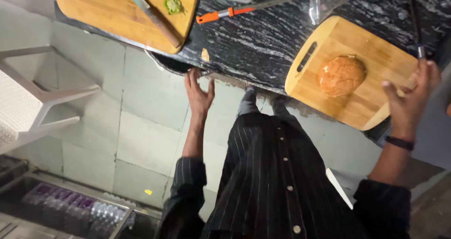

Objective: The person unwraps a bread roll, slices it in half, and spreads a yellow condiment on both halves using a spoon. They then place the halves together and wrap the sandwich in plastic film.

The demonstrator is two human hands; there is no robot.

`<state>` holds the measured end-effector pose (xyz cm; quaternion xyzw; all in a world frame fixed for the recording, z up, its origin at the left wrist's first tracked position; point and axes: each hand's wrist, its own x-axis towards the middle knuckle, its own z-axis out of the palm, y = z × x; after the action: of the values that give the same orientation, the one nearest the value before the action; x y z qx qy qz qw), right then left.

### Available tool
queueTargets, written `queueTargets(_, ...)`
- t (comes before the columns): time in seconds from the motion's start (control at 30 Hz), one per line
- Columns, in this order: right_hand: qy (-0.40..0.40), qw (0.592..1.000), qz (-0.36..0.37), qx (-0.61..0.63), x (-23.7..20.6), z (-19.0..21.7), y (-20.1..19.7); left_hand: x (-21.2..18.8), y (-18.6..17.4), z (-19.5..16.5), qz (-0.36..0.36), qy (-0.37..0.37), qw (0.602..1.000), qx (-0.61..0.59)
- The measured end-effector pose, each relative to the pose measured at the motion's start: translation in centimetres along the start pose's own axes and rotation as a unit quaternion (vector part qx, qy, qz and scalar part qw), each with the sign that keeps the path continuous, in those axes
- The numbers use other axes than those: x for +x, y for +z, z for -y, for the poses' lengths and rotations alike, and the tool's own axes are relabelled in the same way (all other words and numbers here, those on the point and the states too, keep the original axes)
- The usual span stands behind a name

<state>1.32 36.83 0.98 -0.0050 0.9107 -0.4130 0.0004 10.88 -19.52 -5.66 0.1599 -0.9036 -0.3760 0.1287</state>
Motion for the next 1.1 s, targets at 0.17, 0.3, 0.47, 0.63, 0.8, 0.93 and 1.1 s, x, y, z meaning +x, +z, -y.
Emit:
queueTargets(0.17,0.078,0.993,-0.033,0.081,-1.6,1.1,0.5,8.0,2.7,1.6,-0.012,0.049,0.985,0.164)
queueTargets(0.3,0.102,0.993,-0.052,-0.024,-2.5,2.7,0.9,9.7,1.8,1.9,-0.001,0.11,0.982,0.156)
queueTargets(0.47,0.128,0.972,-0.165,0.111,-5.5,2.3,-2.1,6.7,0.4,-2.2,-0.022,0.11,0.987,0.117)
queueTargets(0.63,0.133,0.912,-0.259,0.288,-7.7,2.4,-8.1,2.5,4.8,-7.6,0.197,0.04,0.979,-0.041)
queueTargets(0.8,0.095,0.674,-0.05,0.731,-4.3,4.0,-7.5,-0.8,9.6,-12.9,0.203,0.138,0.968,-0.045)
queueTargets(0.93,0.108,0.715,0.079,0.687,-1.4,4.1,-5.6,-2.4,9.8,-18.3,0.211,0.055,0.966,-0.136)
queueTargets(1.1,0.083,0.677,0.174,0.71,0.9,1.5,-4.8,-3.0,9.9,-22.8,0.162,0.023,0.97,-0.18)
